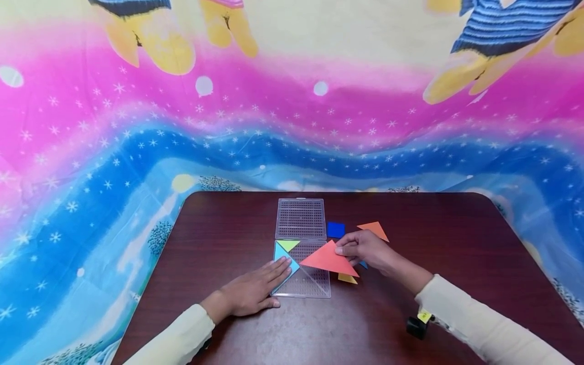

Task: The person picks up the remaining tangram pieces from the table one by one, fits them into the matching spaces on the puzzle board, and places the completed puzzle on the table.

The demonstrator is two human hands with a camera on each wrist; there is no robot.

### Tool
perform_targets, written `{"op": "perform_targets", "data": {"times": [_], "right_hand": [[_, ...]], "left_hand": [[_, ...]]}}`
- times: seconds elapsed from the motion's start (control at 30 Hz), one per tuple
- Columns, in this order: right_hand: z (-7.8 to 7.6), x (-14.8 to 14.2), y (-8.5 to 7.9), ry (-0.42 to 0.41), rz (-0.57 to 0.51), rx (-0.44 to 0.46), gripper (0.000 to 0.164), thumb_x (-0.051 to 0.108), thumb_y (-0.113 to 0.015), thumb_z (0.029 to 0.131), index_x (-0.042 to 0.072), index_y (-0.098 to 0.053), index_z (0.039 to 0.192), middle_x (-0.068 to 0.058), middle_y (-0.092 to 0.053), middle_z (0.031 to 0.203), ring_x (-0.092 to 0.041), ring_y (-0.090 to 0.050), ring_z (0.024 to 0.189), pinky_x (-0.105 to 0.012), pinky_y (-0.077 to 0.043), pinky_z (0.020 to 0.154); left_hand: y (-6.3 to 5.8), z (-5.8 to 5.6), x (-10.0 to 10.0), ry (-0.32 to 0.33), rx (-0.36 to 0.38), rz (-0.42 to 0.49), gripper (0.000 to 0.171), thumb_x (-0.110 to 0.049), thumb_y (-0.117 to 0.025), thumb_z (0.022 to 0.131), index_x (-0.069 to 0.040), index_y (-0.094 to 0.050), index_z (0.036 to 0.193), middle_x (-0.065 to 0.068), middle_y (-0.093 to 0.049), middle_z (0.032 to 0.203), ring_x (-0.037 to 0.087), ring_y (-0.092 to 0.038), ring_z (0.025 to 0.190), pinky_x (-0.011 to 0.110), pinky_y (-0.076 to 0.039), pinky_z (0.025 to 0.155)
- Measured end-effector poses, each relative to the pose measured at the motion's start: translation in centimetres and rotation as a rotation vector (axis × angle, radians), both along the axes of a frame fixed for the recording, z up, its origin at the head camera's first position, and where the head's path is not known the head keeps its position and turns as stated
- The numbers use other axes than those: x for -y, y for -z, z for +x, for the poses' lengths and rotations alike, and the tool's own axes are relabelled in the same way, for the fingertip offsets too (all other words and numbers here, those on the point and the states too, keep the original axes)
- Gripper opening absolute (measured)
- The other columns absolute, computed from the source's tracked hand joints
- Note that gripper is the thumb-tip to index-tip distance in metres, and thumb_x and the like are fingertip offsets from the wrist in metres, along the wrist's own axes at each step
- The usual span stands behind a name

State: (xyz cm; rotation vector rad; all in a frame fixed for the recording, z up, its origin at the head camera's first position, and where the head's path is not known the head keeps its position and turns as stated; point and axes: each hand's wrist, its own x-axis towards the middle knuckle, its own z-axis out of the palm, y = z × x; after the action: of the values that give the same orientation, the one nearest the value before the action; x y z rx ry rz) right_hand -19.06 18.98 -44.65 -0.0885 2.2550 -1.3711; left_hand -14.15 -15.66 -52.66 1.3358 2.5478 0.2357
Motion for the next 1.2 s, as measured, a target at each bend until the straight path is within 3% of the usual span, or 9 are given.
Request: {"op": "perform_targets", "data": {"times": [0.87, 1.2], "right_hand": [[0.0, 2.3, 1.4, -0.05, -0.043, 0.0, 0.032, 0.018, -0.075, 0.094, -0.004, -0.073, 0.117, -0.01, -0.078, 0.097, -0.015, -0.067, 0.074, -0.033, -0.063, 0.069], [0.3, 3.8, 2.0, -0.045, 0.006, 0.013, 0.023, 0.017, -0.077, 0.092, 0.002, -0.077, 0.11, -0.008, -0.078, 0.096, -0.016, -0.07, 0.075, -0.034, -0.064, 0.068]], "left_hand": [[0.0, 0.0, 0.0, -0.017, -0.002, -0.031, 0.076, -0.053, -0.035, 0.109, -0.014, -0.004, 0.166, 0.002, 0.003, 0.175, 0.02, 0.001, 0.162, 0.042, -0.017, 0.131], [0.1, 0.0, 0.0, -0.029, 0.02, -0.019, 0.076, -0.053, -0.036, 0.109, -0.015, -0.006, 0.166, 0.001, 0.002, 0.175, 0.021, -0.001, 0.162, 0.044, -0.019, 0.131]]}}
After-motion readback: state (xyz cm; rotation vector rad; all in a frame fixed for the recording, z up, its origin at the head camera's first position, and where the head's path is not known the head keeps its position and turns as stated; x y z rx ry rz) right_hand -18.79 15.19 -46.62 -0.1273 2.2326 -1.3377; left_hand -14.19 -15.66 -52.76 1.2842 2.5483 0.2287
